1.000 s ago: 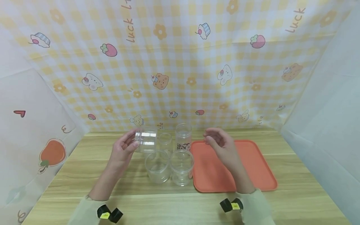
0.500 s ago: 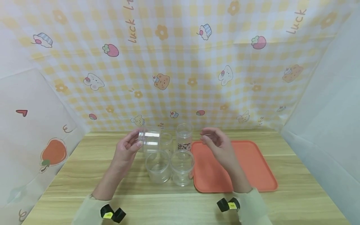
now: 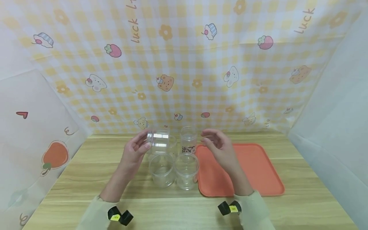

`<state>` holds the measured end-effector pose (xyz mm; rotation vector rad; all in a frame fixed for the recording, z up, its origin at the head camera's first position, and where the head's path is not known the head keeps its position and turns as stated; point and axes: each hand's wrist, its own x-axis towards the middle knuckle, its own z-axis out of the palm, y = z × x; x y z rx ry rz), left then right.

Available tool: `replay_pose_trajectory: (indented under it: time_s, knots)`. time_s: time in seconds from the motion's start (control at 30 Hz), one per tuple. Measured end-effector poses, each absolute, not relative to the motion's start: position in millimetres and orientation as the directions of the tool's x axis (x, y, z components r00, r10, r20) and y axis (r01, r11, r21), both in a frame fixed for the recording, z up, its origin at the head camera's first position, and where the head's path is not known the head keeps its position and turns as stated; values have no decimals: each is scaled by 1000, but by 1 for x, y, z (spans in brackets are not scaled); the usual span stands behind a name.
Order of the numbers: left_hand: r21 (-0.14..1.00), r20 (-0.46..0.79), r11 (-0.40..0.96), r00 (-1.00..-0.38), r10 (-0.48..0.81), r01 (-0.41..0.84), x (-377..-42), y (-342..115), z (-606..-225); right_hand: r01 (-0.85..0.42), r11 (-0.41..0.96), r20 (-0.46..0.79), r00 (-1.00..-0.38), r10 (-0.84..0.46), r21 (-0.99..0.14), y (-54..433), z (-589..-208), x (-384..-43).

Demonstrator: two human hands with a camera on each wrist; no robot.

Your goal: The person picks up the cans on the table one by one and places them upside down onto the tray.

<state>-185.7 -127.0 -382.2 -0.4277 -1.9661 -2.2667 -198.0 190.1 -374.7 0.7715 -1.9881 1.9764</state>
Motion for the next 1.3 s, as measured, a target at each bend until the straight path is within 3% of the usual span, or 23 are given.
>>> replay_pose_trajectory:
  time_s: [1.3]
  knots:
    - [940,316,-188,-935,162,285,-186,-95,-378,-501,-106,510,-817,-268,-859,163,-369,-200]
